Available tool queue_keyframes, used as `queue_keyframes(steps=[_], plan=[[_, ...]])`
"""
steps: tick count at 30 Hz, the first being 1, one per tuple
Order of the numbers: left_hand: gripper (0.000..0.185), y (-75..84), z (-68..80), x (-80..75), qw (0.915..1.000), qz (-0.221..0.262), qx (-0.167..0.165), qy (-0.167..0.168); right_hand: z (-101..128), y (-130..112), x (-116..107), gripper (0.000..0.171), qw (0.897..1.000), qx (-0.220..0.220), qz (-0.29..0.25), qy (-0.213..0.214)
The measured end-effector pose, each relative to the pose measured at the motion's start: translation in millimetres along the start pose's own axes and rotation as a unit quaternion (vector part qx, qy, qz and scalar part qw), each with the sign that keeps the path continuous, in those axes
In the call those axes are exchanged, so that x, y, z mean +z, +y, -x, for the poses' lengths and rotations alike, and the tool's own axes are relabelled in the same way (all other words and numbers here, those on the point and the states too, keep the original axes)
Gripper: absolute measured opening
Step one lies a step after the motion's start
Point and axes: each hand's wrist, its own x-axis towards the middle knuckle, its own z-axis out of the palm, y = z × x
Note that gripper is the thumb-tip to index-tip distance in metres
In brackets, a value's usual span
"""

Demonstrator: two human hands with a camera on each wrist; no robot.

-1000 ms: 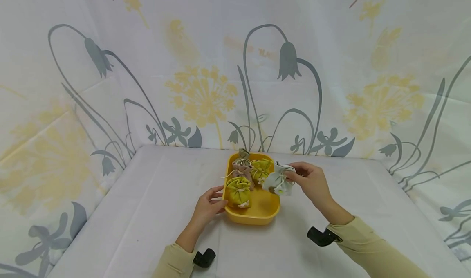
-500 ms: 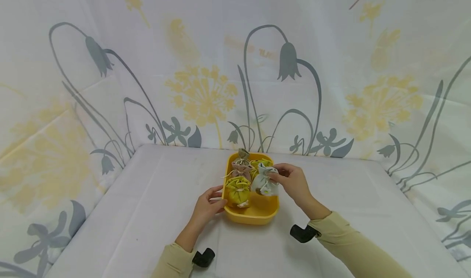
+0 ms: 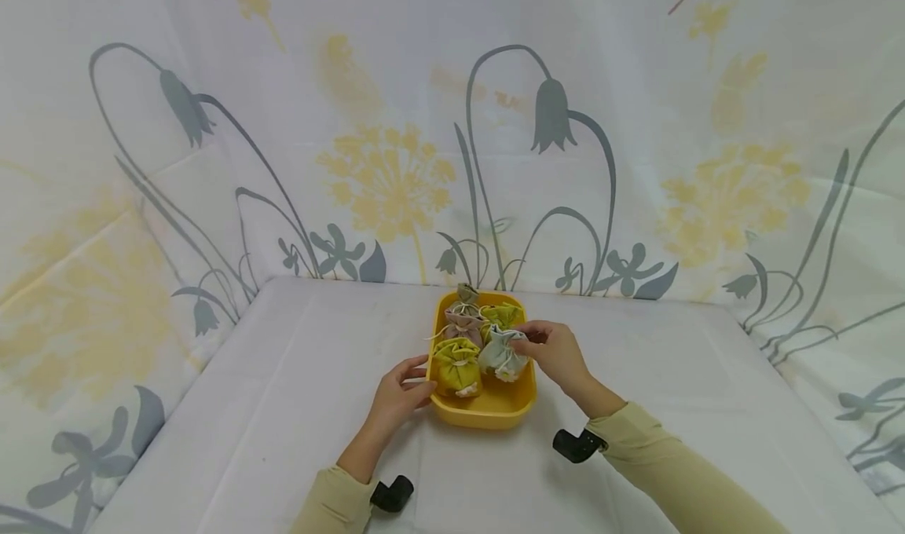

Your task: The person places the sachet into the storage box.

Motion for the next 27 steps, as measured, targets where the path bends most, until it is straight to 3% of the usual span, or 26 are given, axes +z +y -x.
queue_keyframes(steps=[6, 13, 22, 27], plan=[[0.05, 0.4, 0.2, -1.1, 1.0, -0.001, 0.0, -0.005, 2, 11, 8, 0.02, 0.999, 0.024, -0.002, -0.023], [0.052, 1.5, 1.7, -0.6, 1.0, 0.002, -0.006, -0.005, 3, 15, 8, 0.023, 0.999, 0.017, -0.004, -0.031], [0.049, 12.0, 8.4, -7.0, 0.9999, 0.006, -0.014, -0.009, 9, 14, 0, 0.033, 1.0, 0.007, -0.011, -0.011], [0.05, 8.1, 6.7, -6.7, 0.9999, 0.01, -0.011, 0.003, 14, 18, -5, 0.035, 1.0, 0.017, -0.024, 0.008]])
